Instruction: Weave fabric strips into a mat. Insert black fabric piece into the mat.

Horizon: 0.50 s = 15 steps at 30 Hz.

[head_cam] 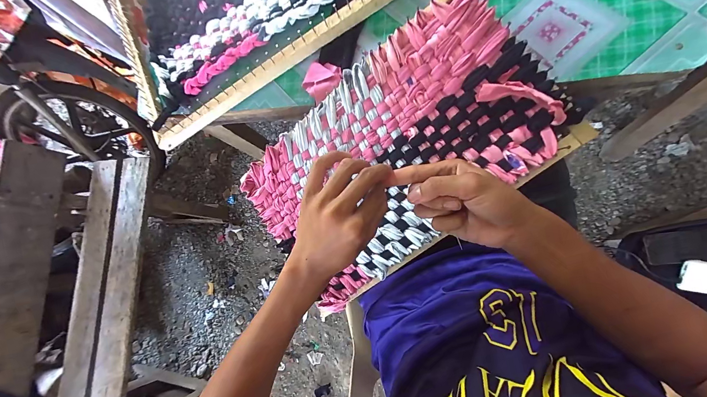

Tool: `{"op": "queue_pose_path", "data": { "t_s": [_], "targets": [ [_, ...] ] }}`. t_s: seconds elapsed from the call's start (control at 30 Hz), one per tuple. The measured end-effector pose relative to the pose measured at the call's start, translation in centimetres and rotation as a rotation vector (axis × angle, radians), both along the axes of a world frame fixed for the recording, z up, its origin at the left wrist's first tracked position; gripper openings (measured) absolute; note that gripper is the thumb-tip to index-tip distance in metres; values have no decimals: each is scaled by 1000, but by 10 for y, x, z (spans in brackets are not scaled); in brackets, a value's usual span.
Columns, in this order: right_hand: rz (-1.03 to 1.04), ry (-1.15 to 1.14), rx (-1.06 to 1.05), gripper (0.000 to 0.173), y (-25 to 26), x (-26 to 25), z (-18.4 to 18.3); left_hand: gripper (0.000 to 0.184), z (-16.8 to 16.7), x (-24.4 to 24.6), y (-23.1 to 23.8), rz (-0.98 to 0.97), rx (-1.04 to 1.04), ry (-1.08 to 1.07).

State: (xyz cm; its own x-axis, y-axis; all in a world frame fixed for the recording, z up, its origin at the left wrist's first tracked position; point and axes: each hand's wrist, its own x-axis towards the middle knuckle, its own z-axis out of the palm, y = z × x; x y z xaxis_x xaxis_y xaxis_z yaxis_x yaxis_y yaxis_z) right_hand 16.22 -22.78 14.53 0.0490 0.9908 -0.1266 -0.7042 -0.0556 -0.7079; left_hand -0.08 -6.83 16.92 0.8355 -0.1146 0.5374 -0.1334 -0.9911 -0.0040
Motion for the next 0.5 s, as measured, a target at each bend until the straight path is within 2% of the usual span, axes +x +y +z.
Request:
{"op": "queue_pose_path", "data": {
  "t_s": [0.5],
  "targets": [
    [59,4,97,41,-5,6,-5,14,0,1,2,-28,-29,-48]
  ]
}}
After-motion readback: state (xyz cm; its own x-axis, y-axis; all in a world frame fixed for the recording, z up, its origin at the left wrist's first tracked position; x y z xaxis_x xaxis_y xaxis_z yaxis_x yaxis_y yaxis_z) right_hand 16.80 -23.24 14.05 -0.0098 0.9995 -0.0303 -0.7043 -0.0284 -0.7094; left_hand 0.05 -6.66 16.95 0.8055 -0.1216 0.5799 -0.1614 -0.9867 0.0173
